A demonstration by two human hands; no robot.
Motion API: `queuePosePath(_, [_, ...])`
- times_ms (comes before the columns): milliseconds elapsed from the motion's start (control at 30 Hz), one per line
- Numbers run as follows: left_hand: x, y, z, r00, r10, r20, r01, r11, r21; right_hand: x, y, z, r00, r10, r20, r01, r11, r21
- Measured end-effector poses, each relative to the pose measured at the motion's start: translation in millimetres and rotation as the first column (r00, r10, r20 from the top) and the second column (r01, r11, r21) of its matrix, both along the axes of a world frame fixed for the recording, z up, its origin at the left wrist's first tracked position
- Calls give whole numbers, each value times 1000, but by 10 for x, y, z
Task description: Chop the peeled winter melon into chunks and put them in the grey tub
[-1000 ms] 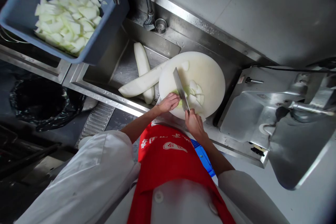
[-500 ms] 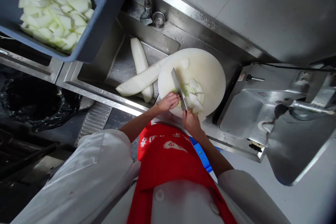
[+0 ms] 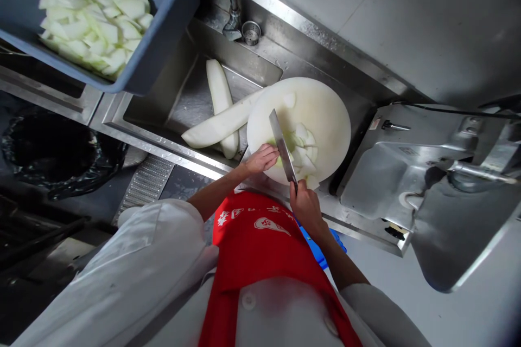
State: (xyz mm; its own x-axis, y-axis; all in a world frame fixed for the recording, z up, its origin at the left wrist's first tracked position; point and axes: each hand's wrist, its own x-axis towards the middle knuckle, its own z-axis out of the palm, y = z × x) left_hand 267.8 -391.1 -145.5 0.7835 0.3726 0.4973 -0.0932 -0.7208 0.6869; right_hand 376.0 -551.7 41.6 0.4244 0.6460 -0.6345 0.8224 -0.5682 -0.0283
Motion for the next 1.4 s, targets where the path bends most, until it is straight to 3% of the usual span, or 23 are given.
queuePosePath(133, [-2, 1, 28, 999, 1, -34, -1, 1000, -21, -33, 45, -71, 1000, 1, 17, -1, 1000, -29])
queuePosePath(400, [-57, -4, 61, 999, 25, -29, -27, 997, -66, -76, 415, -529, 999, -45, 21, 44, 998, 36])
queuePosePath(500, [-74, -4, 50, 998, 56, 4, -56, 998, -38, -37, 413, -476, 999, -34, 14, 33, 999, 42])
queuePosePath(733, [-51, 10, 41, 999, 14, -51, -17, 999, -51, -12, 144, 43, 999, 18, 35, -18, 1000, -4])
queuePosePath(833, [-44, 6, 28, 997, 17, -71, -20, 999, -39, -27, 60, 146, 1000, 16, 4, -15, 999, -32])
queuePosePath(933, [-37, 0, 11, 997, 21, -77, -23, 999, -24, -35, 118, 52, 1000, 8, -3, -8, 1000, -26])
queuePosePath(1100, [-84, -2, 10, 1000, 26, -12, -27, 999, -41, -113, 333, -391, 999, -37, 10, 36, 998, 54])
queuePosePath(1200, [-144, -2, 22, 1000, 28, 10, -27, 998, -62, -153, 381, -565, 999, -53, 11, 52, 995, 88])
queuePosePath(1300, [-168, -8, 24, 999, 47, 8, -47, 997, -58, -128, 381, -552, 999, -40, 9, 39, 996, 82])
queuePosePath(1400, [-141, -18, 15, 998, 56, -16, -57, 997, -48, -64, 346, -387, 1000, -8, -2, 8, 998, 65])
